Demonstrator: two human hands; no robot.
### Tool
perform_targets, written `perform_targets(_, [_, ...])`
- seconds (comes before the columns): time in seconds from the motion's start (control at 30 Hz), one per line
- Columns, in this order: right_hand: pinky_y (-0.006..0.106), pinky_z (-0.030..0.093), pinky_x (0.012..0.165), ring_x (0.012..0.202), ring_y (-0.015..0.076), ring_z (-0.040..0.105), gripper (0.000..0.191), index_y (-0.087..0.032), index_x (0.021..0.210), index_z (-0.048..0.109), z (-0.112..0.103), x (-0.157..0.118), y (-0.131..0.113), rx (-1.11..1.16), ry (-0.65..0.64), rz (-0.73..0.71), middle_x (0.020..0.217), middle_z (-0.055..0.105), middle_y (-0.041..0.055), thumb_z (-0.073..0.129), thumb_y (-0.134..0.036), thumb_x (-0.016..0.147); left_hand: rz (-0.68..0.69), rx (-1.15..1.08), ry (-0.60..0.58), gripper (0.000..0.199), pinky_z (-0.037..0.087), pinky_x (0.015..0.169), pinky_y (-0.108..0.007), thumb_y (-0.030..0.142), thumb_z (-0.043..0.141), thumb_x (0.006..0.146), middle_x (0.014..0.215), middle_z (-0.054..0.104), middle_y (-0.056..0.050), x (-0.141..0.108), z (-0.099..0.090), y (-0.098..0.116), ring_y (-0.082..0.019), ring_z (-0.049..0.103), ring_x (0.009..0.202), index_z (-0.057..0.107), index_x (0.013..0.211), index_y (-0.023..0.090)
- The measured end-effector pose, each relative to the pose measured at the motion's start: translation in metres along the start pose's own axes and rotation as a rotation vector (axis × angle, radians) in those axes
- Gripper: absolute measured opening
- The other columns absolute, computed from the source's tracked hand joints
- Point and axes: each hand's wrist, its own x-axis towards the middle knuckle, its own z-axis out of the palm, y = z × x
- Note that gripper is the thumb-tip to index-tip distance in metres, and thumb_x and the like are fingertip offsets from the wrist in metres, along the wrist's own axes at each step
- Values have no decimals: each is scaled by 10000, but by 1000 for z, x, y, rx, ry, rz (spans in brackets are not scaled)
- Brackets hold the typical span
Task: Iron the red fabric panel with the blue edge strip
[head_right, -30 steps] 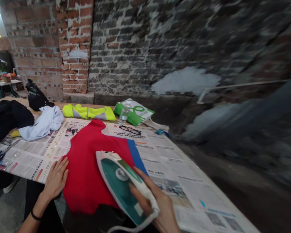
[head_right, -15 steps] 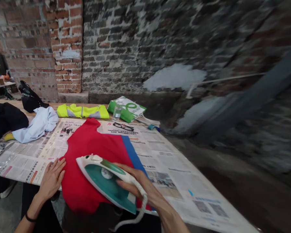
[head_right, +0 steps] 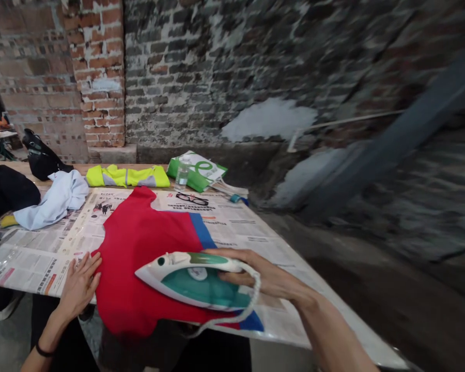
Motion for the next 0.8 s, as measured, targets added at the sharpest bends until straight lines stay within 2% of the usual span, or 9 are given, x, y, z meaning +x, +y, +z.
perform_targets(0.07, [396,616,782,923,344,745,536,-245,1010,840,-1,0,3,50,-100,29,1045,797,114,801,-620,629,-12,-27,-7,458,286,1204,-640,252,424,1018,1517,557,-58,0,1,-1,-291,390,1493,541,1460,276])
perform_targets(0.13, [385,606,792,911,323,737,534,-226,1082,817,8,3,-4,101,-176,20,1022,796,106,771,-588,692,-49,-48,7,455,305,1202,-616,265,418,1020,1525,551,-70,2,2,-4,-275,417,1478,534,1460,263])
perform_targets(0.23, [347,589,765,838,270,718,507,-195,1086,796,34,10,-28,181,-212,-32,958,789,78,737,-555,734,-156,-26,70,460,382,1166,-566,301,463,997,1530,532,-155,11,5,-12,-292,489,1426,542,1433,178])
perform_targets(0.33, [311,566,761,850,237,705,439,-175,1049,785,61,18,-49,284,-260,-95,1001,780,75,713,-508,772,-214,19,129,427,410,1131,-589,340,609,906,1444,594,-227,25,7,-19,-371,536,1368,633,1276,129])
perform_targets(0.4, [305,557,760,870,239,708,395,-167,1028,785,77,21,-55,314,-224,-112,989,780,80,708,-471,787,-193,-38,159,327,443,1102,-573,288,650,847,1333,673,-201,33,8,-19,-366,604,1283,671,1145,156])
perform_targets(0.5, [323,565,726,841,267,726,373,-157,978,799,94,19,-54,324,-54,-106,943,790,101,735,-432,735,-156,-142,203,145,544,978,-467,188,590,819,1118,747,-105,37,10,-15,-284,705,1072,662,942,217])
perform_targets(0.57, [337,577,713,822,283,737,355,-159,941,809,100,17,-52,322,29,-110,931,797,111,741,-408,697,-153,-161,230,107,576,874,-415,166,548,816,975,751,-68,36,10,-16,-253,723,938,627,835,234])
perform_targets(0.67, [349,595,702,792,288,746,315,-177,897,819,100,12,-52,314,50,-90,886,802,101,729,-402,696,-223,-174,265,110,574,788,-384,163,528,803,831,726,-45,30,5,-31,-239,712,815,610,783,234])
perform_targets(0.8, [355,618,707,801,301,759,359,-202,901,830,88,10,-48,306,32,-38,879,810,84,730,-471,684,-346,-134,271,100,576,804,-398,189,552,795,838,724,-40,21,-7,-58,-242,710,807,628,843,231])
